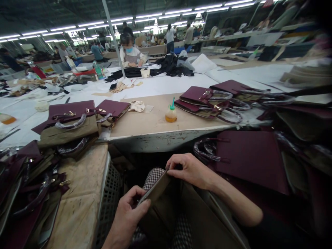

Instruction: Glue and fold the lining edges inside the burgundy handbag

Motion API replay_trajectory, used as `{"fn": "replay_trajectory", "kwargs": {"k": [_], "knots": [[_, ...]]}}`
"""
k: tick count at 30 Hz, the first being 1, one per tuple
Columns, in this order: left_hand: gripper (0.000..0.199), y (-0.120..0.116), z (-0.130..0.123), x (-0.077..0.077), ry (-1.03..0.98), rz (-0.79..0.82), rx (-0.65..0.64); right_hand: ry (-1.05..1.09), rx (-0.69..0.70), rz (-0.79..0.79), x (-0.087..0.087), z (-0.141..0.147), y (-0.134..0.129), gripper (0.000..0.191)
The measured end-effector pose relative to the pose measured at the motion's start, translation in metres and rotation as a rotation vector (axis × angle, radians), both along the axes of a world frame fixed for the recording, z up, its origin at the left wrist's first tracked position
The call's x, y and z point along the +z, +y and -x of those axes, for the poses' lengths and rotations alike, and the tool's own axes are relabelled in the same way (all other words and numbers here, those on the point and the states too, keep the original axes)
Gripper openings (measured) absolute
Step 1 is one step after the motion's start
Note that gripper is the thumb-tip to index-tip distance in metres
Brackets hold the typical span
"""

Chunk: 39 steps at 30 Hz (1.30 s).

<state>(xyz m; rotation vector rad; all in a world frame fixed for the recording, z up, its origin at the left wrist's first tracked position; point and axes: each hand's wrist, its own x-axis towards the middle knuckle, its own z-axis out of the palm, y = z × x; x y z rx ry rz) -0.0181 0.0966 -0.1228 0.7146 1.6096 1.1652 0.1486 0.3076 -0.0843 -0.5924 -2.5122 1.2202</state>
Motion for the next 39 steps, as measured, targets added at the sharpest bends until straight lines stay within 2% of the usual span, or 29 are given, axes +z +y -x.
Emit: {"fn": "replay_trajectory", "kwargs": {"k": [6,12,15,19,24,28,31,35,39], "knots": [[0.031,0.002,0.001,-0.009,-0.095,-0.025,0.058,-0.009,-0.008,0.001,0.001,-0.001,0.003,0.011],[0.032,0.002,0.0,-0.008,0.045,-0.071,-0.003,-0.019,-0.05,0.033,0.0,-0.003,0.003,0.01],[0.033,0.003,-0.001,-0.002,0.107,-0.08,-0.043,-0.038,-0.093,0.029,-0.002,-0.003,0.001,0.01],[0.036,0.007,0.001,0.018,0.179,0.045,-0.153,-0.063,-0.134,-0.015,-0.002,-0.001,-0.002,0.009],[0.031,0.019,0.004,0.043,0.484,0.074,-0.348,-0.111,-0.111,-0.051,0.002,0.002,-0.008,0.009],[0.033,0.037,0.003,0.048,0.816,0.094,-0.489,-0.103,-0.116,-0.088,0.001,0.003,-0.011,0.009],[0.036,0.056,-0.001,0.048,0.923,0.068,-0.516,-0.098,-0.133,-0.091,0.0,0.001,-0.011,0.008],[0.037,0.072,-0.006,0.048,0.83,-0.043,-0.511,-0.11,-0.147,-0.064,0.002,-0.004,-0.012,0.008],[0.033,0.057,-0.003,0.043,0.655,-0.066,-0.436,-0.097,-0.107,-0.051,0.003,-0.008,-0.012,0.005]]}}
